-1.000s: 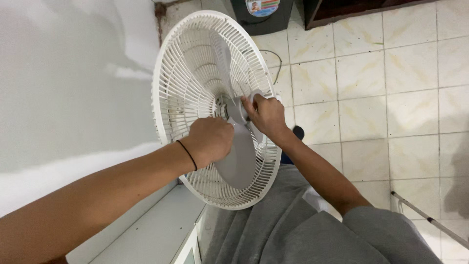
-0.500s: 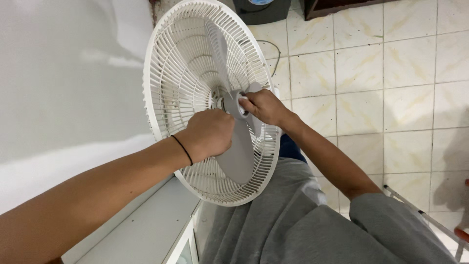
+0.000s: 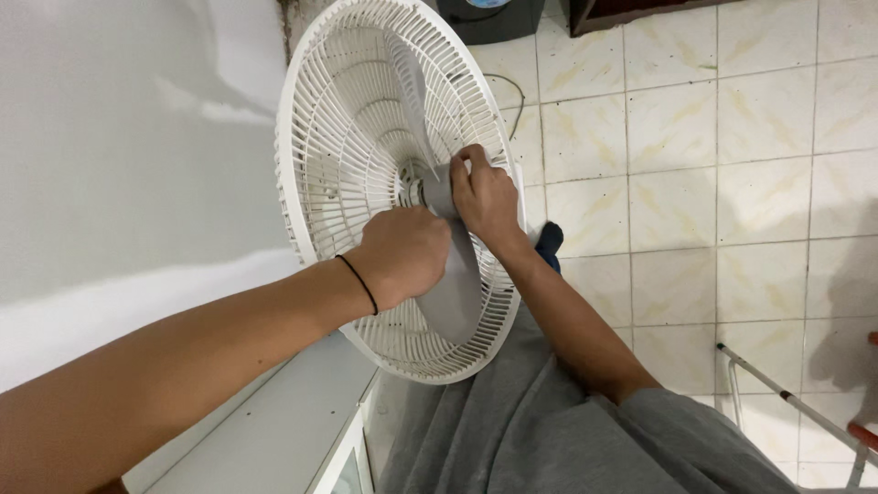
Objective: The person wipes the front grill of a standing fan with a cloth, then removes the front grill, the fan blades, and the central hub nut. The components are placed on a nearby surface.
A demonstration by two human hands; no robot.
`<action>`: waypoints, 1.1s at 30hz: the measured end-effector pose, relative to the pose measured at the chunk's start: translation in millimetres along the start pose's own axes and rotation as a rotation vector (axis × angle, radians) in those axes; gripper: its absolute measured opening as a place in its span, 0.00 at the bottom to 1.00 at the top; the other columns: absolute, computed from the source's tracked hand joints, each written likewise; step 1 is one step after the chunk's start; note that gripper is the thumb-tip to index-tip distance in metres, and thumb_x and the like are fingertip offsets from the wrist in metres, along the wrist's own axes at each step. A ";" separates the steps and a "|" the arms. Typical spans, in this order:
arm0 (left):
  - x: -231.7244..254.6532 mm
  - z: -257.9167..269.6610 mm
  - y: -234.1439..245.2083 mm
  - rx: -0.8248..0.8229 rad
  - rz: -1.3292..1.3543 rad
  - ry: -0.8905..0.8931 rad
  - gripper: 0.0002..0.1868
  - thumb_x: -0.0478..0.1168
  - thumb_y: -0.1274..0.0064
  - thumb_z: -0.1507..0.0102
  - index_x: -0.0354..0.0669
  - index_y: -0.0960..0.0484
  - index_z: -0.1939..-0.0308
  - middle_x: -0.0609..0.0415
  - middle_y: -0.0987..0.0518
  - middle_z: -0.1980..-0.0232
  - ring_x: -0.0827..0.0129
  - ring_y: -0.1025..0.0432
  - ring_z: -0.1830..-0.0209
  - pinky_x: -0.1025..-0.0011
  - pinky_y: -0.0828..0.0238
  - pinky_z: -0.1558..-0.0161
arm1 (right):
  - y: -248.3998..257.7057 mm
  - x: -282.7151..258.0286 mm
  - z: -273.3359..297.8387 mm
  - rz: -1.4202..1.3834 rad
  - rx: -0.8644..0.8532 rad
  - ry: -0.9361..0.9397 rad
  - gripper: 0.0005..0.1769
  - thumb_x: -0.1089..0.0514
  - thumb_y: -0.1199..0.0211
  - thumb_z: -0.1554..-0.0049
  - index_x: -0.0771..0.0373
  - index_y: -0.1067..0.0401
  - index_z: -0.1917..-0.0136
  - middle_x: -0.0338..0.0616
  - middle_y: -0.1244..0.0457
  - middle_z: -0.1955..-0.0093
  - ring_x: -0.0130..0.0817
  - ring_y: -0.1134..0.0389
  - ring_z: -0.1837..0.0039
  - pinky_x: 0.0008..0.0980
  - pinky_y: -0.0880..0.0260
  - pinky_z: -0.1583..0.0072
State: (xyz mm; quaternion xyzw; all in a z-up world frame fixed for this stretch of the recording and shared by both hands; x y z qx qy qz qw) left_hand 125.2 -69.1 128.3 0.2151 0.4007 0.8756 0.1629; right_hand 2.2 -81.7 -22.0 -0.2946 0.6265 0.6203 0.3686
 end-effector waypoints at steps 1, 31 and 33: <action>-1.4 0.6 0.1 -0.003 0.000 -0.003 0.07 0.35 0.47 0.44 0.37 0.14 0.70 0.40 0.17 0.64 0.49 0.20 0.62 0.55 0.23 0.60 | -3.8 0.3 -0.2 -0.018 0.033 0.018 0.08 0.56 0.46 0.34 0.61 0.30 0.46 0.55 0.34 0.70 0.57 0.31 0.65 0.52 0.35 0.61; -14.0 1.6 11.5 -0.085 0.033 -0.054 0.08 0.36 0.43 0.47 0.33 0.15 0.70 0.39 0.17 0.63 0.48 0.21 0.60 0.55 0.23 0.57 | -10.4 9.5 -12.1 0.036 0.031 0.204 0.23 0.61 0.47 0.35 0.57 0.35 0.27 0.51 0.37 0.73 0.51 0.35 0.72 0.51 0.36 0.65; -12.1 -1.1 11.0 -0.061 0.043 -0.078 0.08 0.36 0.42 0.47 0.32 0.15 0.70 0.39 0.18 0.63 0.48 0.22 0.60 0.55 0.23 0.56 | -3.6 15.5 -13.7 0.027 0.020 0.302 0.26 0.64 0.48 0.38 0.56 0.34 0.27 0.51 0.38 0.73 0.51 0.37 0.73 0.50 0.36 0.65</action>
Point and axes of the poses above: each hand's wrist, its own z-axis away from the middle knuckle, its own y-axis out of the back of the hand, x = y × z, the point moved 1 cm from there along -z, towards the middle knuckle
